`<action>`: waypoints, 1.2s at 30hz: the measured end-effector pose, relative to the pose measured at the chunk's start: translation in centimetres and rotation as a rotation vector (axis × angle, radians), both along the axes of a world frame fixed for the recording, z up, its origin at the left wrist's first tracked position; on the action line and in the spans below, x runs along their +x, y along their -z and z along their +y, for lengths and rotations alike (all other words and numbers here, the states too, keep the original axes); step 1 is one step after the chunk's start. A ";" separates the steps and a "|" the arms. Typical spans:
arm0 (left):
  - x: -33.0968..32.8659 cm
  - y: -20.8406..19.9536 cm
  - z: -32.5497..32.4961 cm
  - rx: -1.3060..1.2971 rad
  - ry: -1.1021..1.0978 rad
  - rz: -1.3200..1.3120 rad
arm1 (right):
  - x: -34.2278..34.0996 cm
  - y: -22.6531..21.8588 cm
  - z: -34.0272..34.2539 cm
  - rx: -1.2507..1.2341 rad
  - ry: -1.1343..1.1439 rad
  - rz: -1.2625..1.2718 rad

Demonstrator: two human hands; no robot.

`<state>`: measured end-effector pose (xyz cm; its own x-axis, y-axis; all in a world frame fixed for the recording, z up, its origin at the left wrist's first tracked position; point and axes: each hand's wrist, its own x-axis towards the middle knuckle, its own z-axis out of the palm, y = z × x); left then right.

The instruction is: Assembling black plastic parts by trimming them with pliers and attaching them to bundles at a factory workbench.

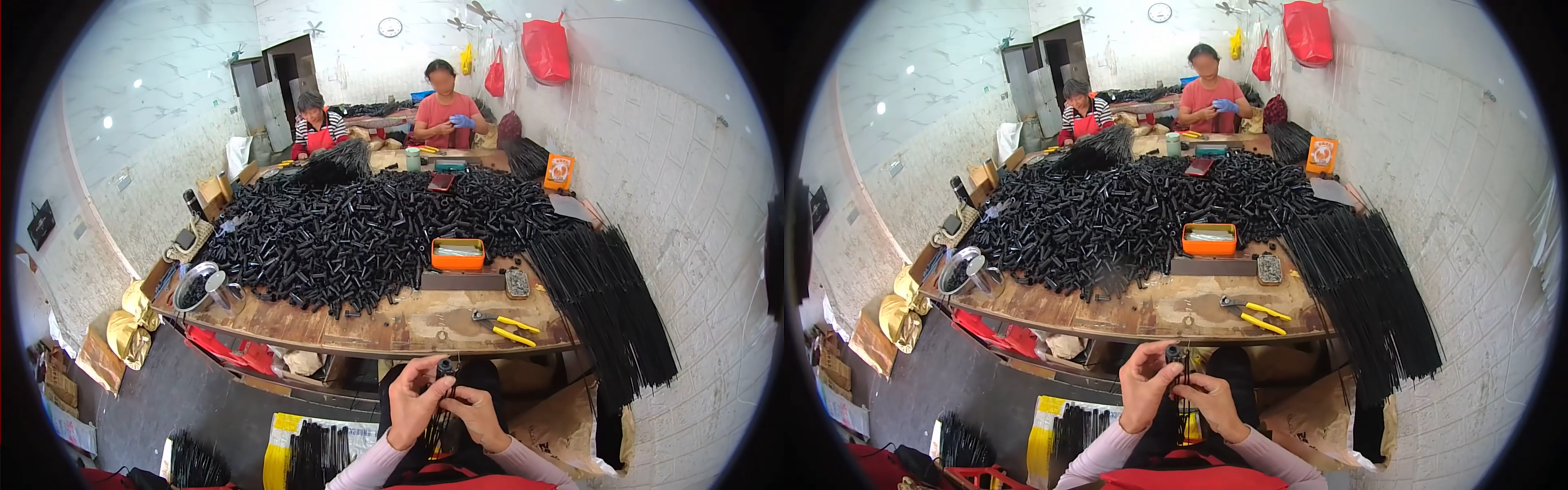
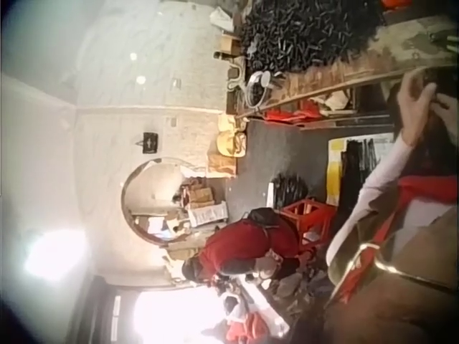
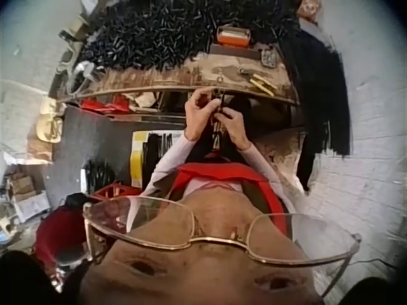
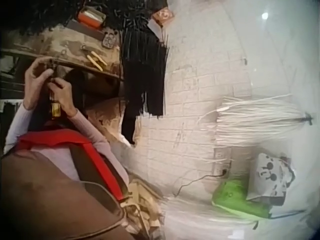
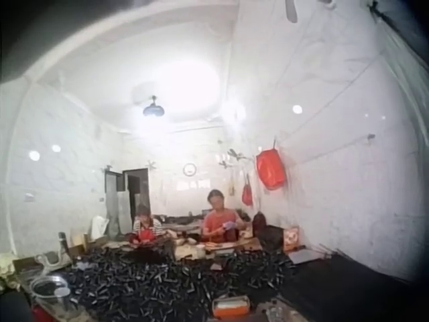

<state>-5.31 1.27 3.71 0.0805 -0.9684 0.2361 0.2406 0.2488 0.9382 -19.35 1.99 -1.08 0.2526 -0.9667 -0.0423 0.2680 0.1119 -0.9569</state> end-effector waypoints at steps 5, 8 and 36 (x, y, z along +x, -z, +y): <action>0.5 -1.2 -0.2 0.063 0.080 0.153 | 0.8 -0.7 -0.2 -0.010 0.021 0.008; 1.1 -1.8 -0.6 0.045 0.068 0.172 | 1.5 -1.8 -0.7 -0.057 0.017 0.008; 2.6 1.1 -4.7 -0.069 -0.143 -0.222 | 4.0 -0.4 -4.4 -0.100 0.058 0.112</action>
